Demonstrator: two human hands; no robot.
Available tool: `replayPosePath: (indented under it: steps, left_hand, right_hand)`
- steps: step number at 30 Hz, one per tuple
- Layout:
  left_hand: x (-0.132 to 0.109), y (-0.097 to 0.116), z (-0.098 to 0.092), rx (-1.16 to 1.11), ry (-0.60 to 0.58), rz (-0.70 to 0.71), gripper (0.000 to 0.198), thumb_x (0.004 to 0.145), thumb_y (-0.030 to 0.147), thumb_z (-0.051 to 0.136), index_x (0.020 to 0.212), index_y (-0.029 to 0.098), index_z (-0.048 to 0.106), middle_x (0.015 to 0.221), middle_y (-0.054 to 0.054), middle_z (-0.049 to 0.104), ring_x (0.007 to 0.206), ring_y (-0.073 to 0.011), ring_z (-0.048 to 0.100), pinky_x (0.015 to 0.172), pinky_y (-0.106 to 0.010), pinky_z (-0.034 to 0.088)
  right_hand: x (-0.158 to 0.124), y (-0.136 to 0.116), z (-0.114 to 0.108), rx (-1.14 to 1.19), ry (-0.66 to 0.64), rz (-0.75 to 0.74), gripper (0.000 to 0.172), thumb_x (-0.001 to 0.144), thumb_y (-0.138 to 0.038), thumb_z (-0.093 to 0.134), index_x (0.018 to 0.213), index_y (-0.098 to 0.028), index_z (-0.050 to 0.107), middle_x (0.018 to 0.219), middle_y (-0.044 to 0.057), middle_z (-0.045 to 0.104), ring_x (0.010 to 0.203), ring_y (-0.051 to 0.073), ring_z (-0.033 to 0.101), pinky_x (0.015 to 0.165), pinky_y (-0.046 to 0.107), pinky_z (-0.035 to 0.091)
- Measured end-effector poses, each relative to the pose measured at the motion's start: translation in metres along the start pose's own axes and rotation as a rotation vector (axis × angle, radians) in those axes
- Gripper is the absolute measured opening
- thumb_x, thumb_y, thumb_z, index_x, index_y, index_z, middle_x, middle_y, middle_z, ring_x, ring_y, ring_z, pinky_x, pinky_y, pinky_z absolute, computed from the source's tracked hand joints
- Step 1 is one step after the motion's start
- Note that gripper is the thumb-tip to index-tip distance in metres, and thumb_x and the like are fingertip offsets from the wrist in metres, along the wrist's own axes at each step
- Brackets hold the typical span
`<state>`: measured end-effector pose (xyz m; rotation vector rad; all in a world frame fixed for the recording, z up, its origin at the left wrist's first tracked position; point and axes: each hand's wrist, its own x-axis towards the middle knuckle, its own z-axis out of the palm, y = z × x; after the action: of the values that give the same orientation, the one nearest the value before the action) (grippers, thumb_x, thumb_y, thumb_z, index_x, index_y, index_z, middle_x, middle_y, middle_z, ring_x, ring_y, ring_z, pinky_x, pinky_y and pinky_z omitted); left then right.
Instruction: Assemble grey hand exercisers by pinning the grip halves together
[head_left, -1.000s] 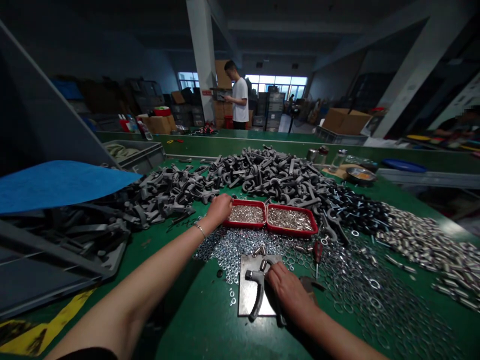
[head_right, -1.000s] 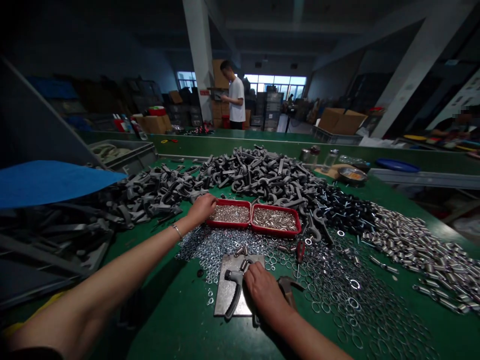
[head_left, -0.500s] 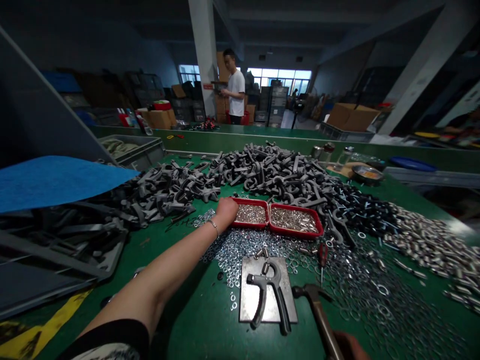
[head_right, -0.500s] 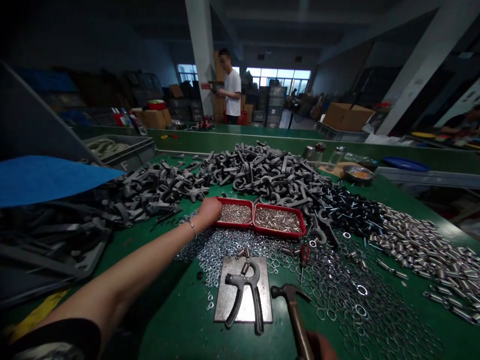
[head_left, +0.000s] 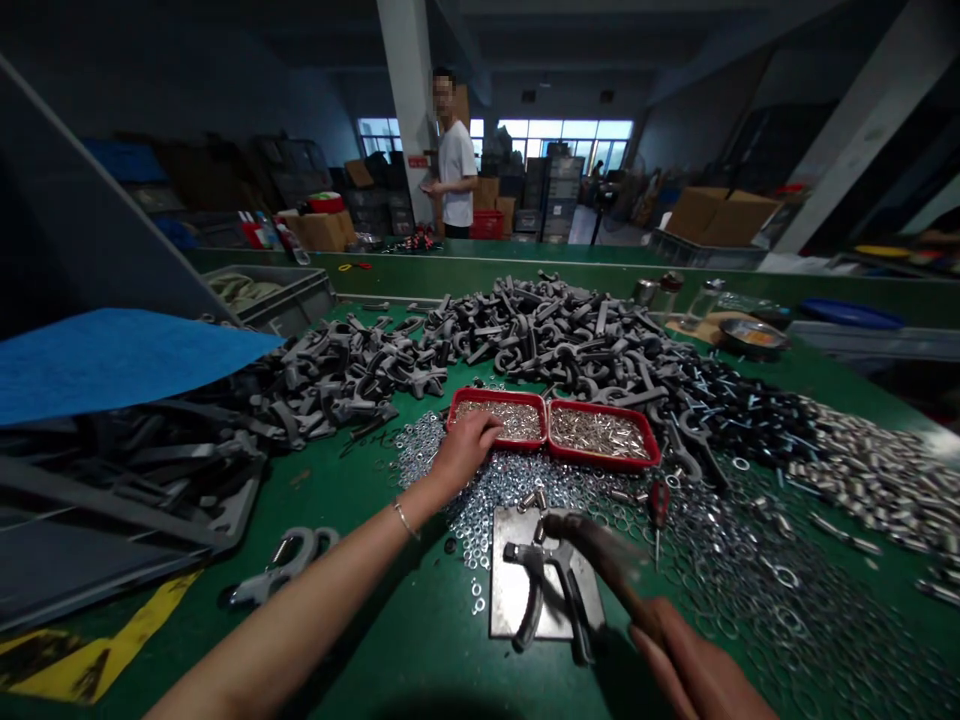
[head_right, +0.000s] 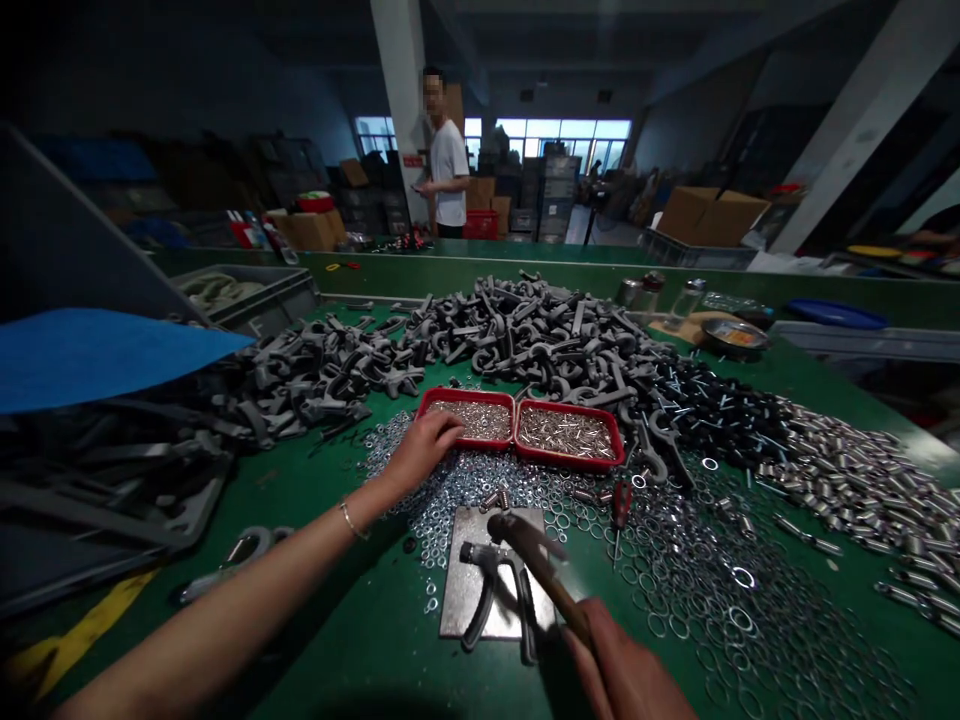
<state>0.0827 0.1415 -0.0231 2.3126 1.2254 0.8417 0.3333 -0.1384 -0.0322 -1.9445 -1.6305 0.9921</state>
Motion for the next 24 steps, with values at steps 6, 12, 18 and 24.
replayPosePath:
  steps: [6, 12, 18, 24]
  left_hand:
    - [-0.061, 0.017, 0.011, -0.236, -0.16, -0.038, 0.013, 0.09, 0.015, 0.056, 0.094, 0.018, 0.068, 0.088, -0.002, 0.072, 0.082, -0.0167, 0.068, 0.079, -0.029, 0.052]
    - [-0.073, 0.039, 0.033, -0.297, -0.278, -0.046, 0.014, 0.09, 0.018, 0.055, 0.087, 0.018, 0.069, 0.087, -0.003, 0.071, 0.083, -0.0175, 0.066, 0.078, -0.027, 0.049]
    - [-0.065, 0.055, 0.059, -0.246, -0.318, -0.031, 0.015, 0.089, 0.016, 0.053, 0.087, 0.018, 0.067, 0.093, -0.005, 0.07, 0.091, -0.0197, 0.063, 0.084, -0.029, 0.046]
    - [-0.063, 0.054, 0.065, -0.207, -0.342, -0.022, 0.017, 0.089, 0.016, 0.051, 0.084, 0.018, 0.067, 0.09, -0.005, 0.068, 0.088, -0.0195, 0.062, 0.082, -0.029, 0.046]
  right_hand:
    - [0.001, -0.018, -0.006, -0.001, -0.047, -0.075, 0.035, 0.097, -0.05, 0.041, 0.098, -0.028, 0.068, 0.091, 0.007, 0.078, 0.079, 0.024, 0.073, 0.069, 0.028, 0.056]
    - [0.007, 0.003, 0.004, 0.075, -0.084, 0.039, 0.039, 0.095, -0.055, 0.044, 0.095, -0.024, 0.068, 0.088, 0.007, 0.076, 0.086, 0.027, 0.072, 0.075, 0.033, 0.055]
    - [0.004, 0.033, 0.023, 0.594, 0.081, 0.207, 0.046, 0.086, -0.064, 0.058, 0.106, -0.024, 0.067, 0.104, 0.006, 0.073, 0.108, 0.027, 0.065, 0.092, 0.033, 0.052]
    - [0.004, 0.04, 0.051, 1.069, 0.18, 0.31, 0.046, 0.078, -0.061, 0.071, 0.107, -0.027, 0.061, 0.102, 0.004, 0.071, 0.091, 0.022, 0.066, 0.081, 0.03, 0.055]
